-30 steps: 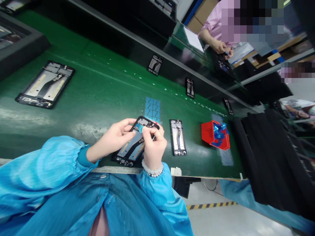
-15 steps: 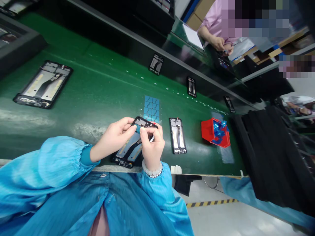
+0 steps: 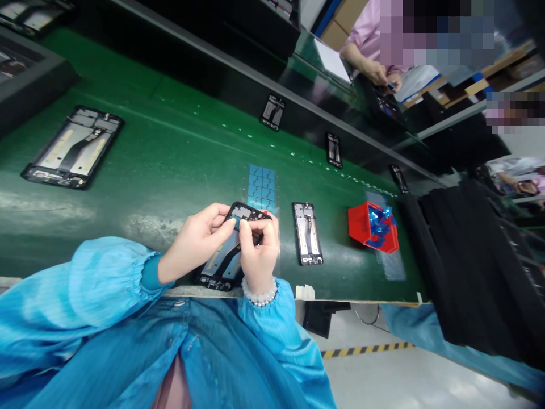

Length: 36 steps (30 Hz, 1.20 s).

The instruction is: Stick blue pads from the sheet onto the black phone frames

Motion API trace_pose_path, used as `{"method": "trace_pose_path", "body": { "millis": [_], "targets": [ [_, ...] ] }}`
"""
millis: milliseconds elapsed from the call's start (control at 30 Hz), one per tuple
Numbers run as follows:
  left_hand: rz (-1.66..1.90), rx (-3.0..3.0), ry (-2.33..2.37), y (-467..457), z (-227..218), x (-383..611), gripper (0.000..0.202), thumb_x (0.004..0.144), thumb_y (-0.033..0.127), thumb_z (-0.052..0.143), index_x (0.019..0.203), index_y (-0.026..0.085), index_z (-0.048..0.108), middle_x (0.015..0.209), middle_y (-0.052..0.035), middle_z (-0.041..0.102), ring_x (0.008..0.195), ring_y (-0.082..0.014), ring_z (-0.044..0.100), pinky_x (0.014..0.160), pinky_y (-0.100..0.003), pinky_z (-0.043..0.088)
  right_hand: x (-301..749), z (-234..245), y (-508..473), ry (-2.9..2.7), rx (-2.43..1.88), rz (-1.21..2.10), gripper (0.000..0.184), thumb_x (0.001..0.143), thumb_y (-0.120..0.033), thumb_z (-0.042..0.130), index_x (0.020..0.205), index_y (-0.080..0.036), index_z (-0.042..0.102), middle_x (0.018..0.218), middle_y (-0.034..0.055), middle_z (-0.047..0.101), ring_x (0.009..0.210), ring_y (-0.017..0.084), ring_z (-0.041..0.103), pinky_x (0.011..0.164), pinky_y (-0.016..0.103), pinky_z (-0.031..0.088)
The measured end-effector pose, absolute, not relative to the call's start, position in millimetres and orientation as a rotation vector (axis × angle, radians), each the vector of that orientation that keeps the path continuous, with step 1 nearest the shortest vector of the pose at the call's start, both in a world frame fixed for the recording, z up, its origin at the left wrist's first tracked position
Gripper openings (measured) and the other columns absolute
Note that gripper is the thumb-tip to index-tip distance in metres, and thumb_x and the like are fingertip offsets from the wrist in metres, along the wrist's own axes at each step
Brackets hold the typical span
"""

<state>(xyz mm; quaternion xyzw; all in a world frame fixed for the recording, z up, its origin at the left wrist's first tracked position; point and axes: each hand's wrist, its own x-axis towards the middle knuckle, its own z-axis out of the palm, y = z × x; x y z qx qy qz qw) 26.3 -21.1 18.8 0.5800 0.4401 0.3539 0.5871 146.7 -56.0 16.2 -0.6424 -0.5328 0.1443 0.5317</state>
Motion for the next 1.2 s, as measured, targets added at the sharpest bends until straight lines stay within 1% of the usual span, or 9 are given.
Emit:
{"method": "trace_pose_path", "body": {
  "millis": [100, 233, 333, 400, 467, 700, 933, 1067, 1200],
  "targets": [
    [0.865, 1.352, 1.013, -23, 17, 26, 0.026, 0.087, 0.036, 0.052, 0.103, 0.016, 0.056, 0.08, -0.0021, 0.071, 0.067, -0.0136, 0.064, 0.057, -0.02, 0.048, 143, 16, -56, -1.292, -1.527, 0.285, 0.014, 0.082, -0.021, 0.058, 0.07, -0.02, 0.052, 0.084, 0.0035, 0.056, 0.103, 0.018, 0.055, 0.084, 0.035, 0.048],
    [0.903, 1.405, 1.051, -26, 18, 26, 0.025, 0.088, 0.036, 0.053, 0.103, 0.016, 0.056, 0.086, -0.0041, 0.073, 0.073, -0.0153, 0.068, 0.062, -0.021, 0.05, 143, 17, -57, -1.267, -1.56, 0.167, 0.01, 0.08, -0.023, 0.061, 0.085, -0.02, 0.054, 0.117, 0.012, 0.05, 0.119, 0.022, 0.047, 0.093, 0.042, 0.045],
    [0.911, 1.514, 1.102, -28, 21, 25, 0.025, 0.089, 0.035, 0.05, 0.106, 0.017, 0.057, 0.085, -0.0032, 0.074, 0.071, -0.015, 0.069, 0.062, -0.021, 0.05, 151, 21, -58, -1.128, -1.571, 0.413, 0.051, 0.072, -0.03, 0.069, 0.116, -0.021, 0.045, 0.126, 0.0143, 0.046, 0.112, 0.022, 0.052, 0.092, 0.043, 0.047],
    [0.902, 1.687, 1.162, -28, 23, 25, 0.026, 0.09, 0.032, 0.048, 0.109, 0.017, 0.058, 0.083, -0.0017, 0.075, 0.069, -0.0145, 0.069, 0.062, -0.02, 0.05, 158, 26, -58, -1.044, -1.517, 0.787, 0.057, 0.074, -0.034, 0.066, 0.123, -0.021, 0.04, 0.117, 0.0113, 0.054, 0.096, 0.019, 0.059, 0.086, 0.04, 0.051],
    [0.91, 1.921, 1.218, -27, 24, 25, 0.028, 0.092, 0.029, 0.044, 0.112, 0.016, 0.059, 0.084, -0.002, 0.075, 0.069, -0.0146, 0.07, 0.062, -0.019, 0.05, 160, 32, -58, -0.979, -1.478, 0.997, 0.047, 0.076, -0.035, 0.063, 0.117, -0.022, 0.044, 0.103, 0.0063, 0.06, 0.088, 0.016, 0.062, 0.083, 0.036, 0.052],
    [1.074, 2.421, 1.211, -21, 18, 23, 0.037, 0.095, 0.027, 0.035, 0.11, 0.01, 0.064, 0.096, -0.0106, 0.074, 0.072, -0.0184, 0.072, 0.062, -0.021, 0.052, 143, 34, -61, -0.871, -1.565, 0.783, 0.037, 0.068, -0.033, 0.071, 0.091, -0.022, 0.044, 0.077, -0.004, 0.057, 0.069, 0.011, 0.058, 0.068, 0.027, 0.05],
    [0.817, 2.189, 0.978, -21, 24, 22, 0.047, 0.094, 0.027, 0.029, 0.135, 0.011, 0.046, 0.127, -0.0091, 0.062, 0.108, -0.021, 0.063, 0.093, -0.026, 0.048, 156, 32, -57, -1.022, -1.547, 0.752, 0.037, 0.069, -0.028, 0.067, 0.098, -0.02, 0.046, 0.091, 0.0015, 0.057, 0.079, 0.012, 0.059, 0.074, 0.028, 0.05],
    [0.694, 2.133, 0.892, -22, 27, 21, 0.051, 0.093, 0.026, 0.029, 0.142, 0.01, 0.035, 0.132, -0.0105, 0.057, 0.114, -0.0224, 0.06, 0.095, -0.029, 0.047, 159, 34, -54, -0.94, -1.508, 0.934, 0.036, 0.066, -0.03, 0.07, 0.09, -0.021, 0.045, 0.077, -0.0042, 0.057, 0.069, 0.01, 0.057, 0.065, 0.024, 0.049],
    [0.667, 2.112, 0.88, -23, 28, 20, 0.051, 0.093, 0.027, 0.029, 0.141, 0.009, 0.035, 0.132, -0.0108, 0.057, 0.114, -0.0225, 0.059, 0.094, -0.028, 0.046, 156, 34, -57, -0.798, -1.439, 0.986, 0.035, 0.066, -0.031, 0.071, 0.088, -0.021, 0.045, 0.075, -0.0047, 0.059, 0.069, 0.01, 0.057, 0.068, 0.025, 0.049]
  ]
}}
